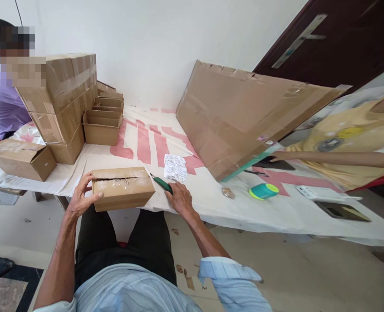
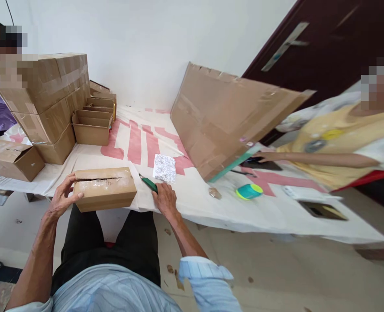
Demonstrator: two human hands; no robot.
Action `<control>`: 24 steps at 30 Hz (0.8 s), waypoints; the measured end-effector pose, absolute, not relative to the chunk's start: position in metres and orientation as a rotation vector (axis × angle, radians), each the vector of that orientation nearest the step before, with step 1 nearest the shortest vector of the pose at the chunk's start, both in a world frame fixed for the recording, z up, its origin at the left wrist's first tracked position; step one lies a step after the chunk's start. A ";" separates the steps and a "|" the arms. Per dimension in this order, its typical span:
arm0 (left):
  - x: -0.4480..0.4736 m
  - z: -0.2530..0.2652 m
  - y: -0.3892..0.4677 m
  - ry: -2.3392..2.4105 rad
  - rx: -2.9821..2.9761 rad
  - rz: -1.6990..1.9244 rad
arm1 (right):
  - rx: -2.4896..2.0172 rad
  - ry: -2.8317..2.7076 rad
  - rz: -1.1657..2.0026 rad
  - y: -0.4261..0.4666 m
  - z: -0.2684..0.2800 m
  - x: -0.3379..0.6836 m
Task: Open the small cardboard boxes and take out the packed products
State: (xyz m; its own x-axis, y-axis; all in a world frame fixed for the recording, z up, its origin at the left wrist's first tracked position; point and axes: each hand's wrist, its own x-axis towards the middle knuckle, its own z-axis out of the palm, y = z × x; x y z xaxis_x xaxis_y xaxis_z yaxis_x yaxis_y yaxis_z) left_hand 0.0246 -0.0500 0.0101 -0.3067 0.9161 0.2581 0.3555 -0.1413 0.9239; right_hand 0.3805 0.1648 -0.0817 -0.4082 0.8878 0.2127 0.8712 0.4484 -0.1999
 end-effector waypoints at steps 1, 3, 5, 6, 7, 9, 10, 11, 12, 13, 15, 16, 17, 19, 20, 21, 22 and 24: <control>0.025 0.010 -0.050 1.634 1.428 1.463 | -1.506 -2.422 0.077 0.165 -0.082 0.379; 0.026 0.009 -0.051 1.645 1.417 1.466 | -1.446 -2.390 0.091 0.165 -0.084 0.378; 0.028 0.009 -0.051 1.645 1.411 1.473 | -1.353 -2.272 0.135 0.165 -0.083 0.379; 0.029 0.009 -0.051 1.643 1.410 1.477 | -1.308 -2.185 0.163 0.164 -0.081 0.379; 0.029 0.009 -0.052 1.642 1.409 1.481 | -1.265 -2.093 0.197 0.164 -0.076 0.378; 0.031 0.010 -0.052 1.651 1.407 1.484 | -1.189 -1.931 0.301 0.159 -0.058 0.375; 0.031 0.010 -0.052 1.658 1.407 1.483 | -1.154 -1.880 0.378 0.155 -0.044 0.372; 0.032 0.010 -0.052 1.662 1.406 1.482 | -1.120 -1.852 0.470 0.150 -0.029 0.367; 0.032 0.010 -0.052 1.663 1.404 1.481 | -1.086 -1.858 0.574 0.144 -0.012 0.360; 0.033 0.010 -0.052 1.661 1.401 1.480 | -1.040 -1.896 0.656 0.137 0.006 0.352; 0.034 0.009 -0.052 1.662 1.387 1.484 | -0.888 -2.027 0.715 0.122 0.039 0.334; 0.034 0.009 -0.052 1.665 1.378 1.488 | -0.804 -2.097 0.721 0.116 0.053 0.324; 0.035 0.008 -0.052 1.669 1.369 1.493 | -0.725 -2.164 0.722 0.110 0.065 0.314; 0.035 0.006 -0.052 1.675 1.356 1.509 | -0.600 -2.273 0.704 0.101 0.081 0.297; 0.035 0.005 -0.052 1.671 1.357 1.515 | -0.558 -2.316 0.688 0.099 0.086 0.290; 0.035 0.004 -0.052 1.666 1.359 1.521 | -0.528 -2.352 0.668 0.098 0.089 0.285; 0.036 0.003 -0.052 1.660 1.362 1.526 | -0.507 -2.384 0.645 0.098 0.091 0.280; 0.036 0.003 -0.052 1.651 1.358 1.532 | -0.485 -2.438 0.593 0.100 0.093 0.275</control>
State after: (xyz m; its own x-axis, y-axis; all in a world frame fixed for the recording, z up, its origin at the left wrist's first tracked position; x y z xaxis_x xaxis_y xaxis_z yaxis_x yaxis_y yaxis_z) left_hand 0.0356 -0.0520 0.0027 -0.3727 0.8921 0.2556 0.3218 -0.1341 0.9373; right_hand 0.2746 0.0996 0.0931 -0.7669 0.4601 0.4474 0.2033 0.8354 -0.5107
